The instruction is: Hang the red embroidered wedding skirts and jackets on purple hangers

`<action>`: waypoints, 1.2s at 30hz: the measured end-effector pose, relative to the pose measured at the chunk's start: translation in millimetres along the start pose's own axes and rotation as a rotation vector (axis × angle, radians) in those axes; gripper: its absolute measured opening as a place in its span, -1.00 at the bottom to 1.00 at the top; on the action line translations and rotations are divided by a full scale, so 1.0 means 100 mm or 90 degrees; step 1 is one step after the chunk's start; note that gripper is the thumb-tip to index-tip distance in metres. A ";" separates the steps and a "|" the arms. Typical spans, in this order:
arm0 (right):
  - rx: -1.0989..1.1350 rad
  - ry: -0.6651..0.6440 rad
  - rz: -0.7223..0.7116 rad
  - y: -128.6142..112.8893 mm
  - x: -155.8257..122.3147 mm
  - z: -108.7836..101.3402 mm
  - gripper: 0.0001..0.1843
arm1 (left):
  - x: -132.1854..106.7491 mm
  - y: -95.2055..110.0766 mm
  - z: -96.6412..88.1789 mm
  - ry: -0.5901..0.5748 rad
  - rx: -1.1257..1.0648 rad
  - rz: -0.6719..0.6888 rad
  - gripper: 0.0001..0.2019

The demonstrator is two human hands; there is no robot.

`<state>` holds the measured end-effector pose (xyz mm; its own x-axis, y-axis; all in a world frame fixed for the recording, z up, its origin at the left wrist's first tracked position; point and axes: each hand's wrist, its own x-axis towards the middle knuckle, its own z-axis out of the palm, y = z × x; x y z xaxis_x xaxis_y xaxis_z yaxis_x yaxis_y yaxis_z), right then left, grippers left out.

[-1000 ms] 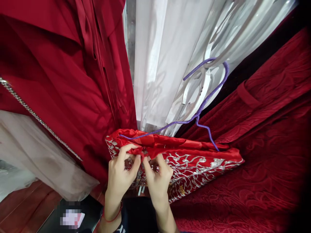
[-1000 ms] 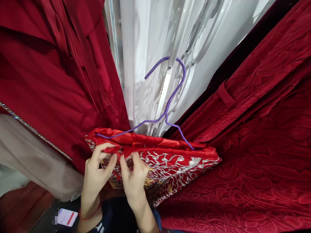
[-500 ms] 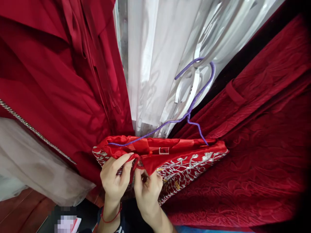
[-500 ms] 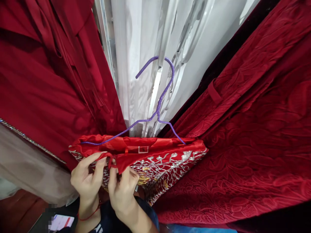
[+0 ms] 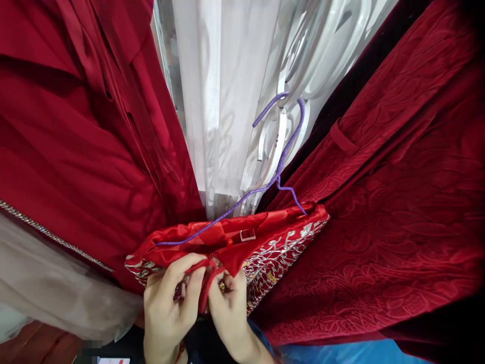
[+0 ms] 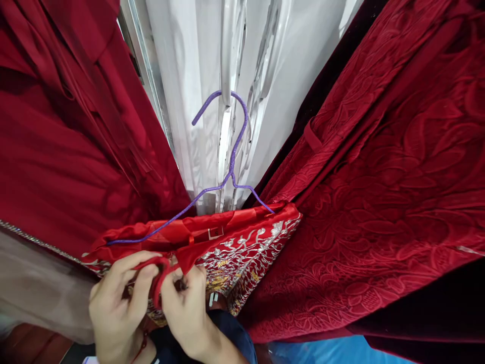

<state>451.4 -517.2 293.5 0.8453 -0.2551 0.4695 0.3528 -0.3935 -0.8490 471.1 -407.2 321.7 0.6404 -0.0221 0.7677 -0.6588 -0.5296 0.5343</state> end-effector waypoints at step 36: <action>-0.214 -0.164 0.157 0.67 -0.25 0.27 -0.70 | 0.29 0.00 0.29 0.048 -0.065 -0.053 -0.96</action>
<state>464.7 -512.8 218.5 0.9741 -0.1663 0.1529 0.0162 -0.6236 -0.7816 500.9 -432.4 334.3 0.6657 0.0839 0.7415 -0.6441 -0.4372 0.6277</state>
